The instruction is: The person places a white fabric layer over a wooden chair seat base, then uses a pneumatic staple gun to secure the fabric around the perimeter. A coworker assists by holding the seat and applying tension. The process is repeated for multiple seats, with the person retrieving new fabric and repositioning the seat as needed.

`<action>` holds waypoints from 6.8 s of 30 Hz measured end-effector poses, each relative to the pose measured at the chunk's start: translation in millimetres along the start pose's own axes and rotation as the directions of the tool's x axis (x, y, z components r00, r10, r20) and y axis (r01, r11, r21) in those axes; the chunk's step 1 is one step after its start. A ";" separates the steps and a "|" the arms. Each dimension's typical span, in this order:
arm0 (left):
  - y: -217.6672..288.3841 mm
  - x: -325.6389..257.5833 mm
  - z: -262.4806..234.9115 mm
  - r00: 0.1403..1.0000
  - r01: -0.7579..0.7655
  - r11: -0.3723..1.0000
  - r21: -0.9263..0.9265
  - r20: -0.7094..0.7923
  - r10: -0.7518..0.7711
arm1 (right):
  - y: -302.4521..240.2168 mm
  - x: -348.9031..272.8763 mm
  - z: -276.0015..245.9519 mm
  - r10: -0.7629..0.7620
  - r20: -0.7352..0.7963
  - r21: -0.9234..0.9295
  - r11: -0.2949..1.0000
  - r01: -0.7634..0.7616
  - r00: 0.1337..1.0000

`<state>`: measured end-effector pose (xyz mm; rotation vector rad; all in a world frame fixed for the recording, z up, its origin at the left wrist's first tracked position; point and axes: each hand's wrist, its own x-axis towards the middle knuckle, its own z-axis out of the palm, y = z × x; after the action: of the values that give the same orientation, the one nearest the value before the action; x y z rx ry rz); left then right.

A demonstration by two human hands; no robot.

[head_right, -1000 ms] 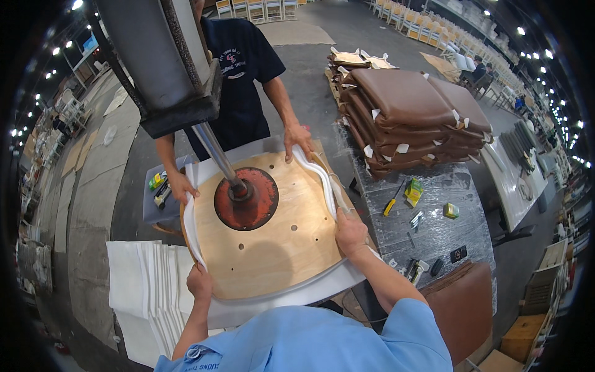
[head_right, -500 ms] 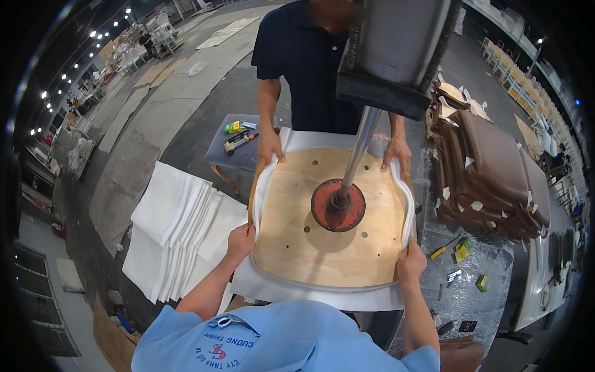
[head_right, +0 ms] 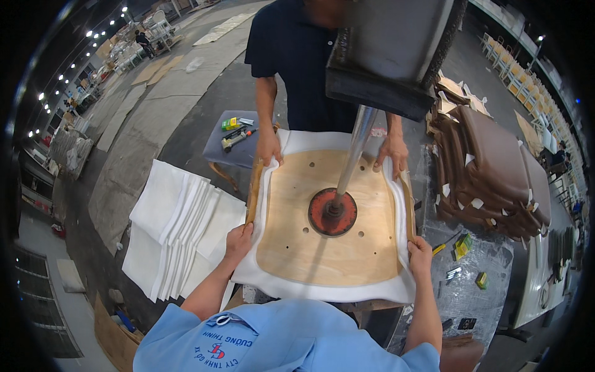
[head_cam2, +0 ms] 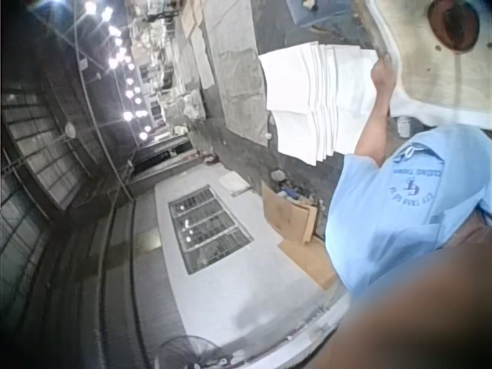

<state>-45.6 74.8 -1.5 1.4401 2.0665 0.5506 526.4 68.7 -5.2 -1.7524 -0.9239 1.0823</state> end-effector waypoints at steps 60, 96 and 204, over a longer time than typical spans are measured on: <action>16.8 -183.5 -19.4 0.713 0.666 0.600 -0.444 0.616 -0.335 | -47.3 -183.9 164.0 -0.518 0.766 -0.121 0.466 0.877 0.381; 73.9 -140.0 52.4 0.460 0.878 0.412 -0.243 0.667 -0.586 | -38.5 -102.4 220.2 -0.034 0.999 0.000 0.326 0.945 0.011; 133.3 -199.8 138.0 0.688 0.723 0.223 -0.654 0.651 -0.321 | -68.0 -49.4 58.3 0.419 0.887 -0.181 -0.064 0.981 0.191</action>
<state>192.6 -65.3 16.8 0.0811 1.3491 0.7895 445.2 65.5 56.7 -0.8621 -3.6451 0.7194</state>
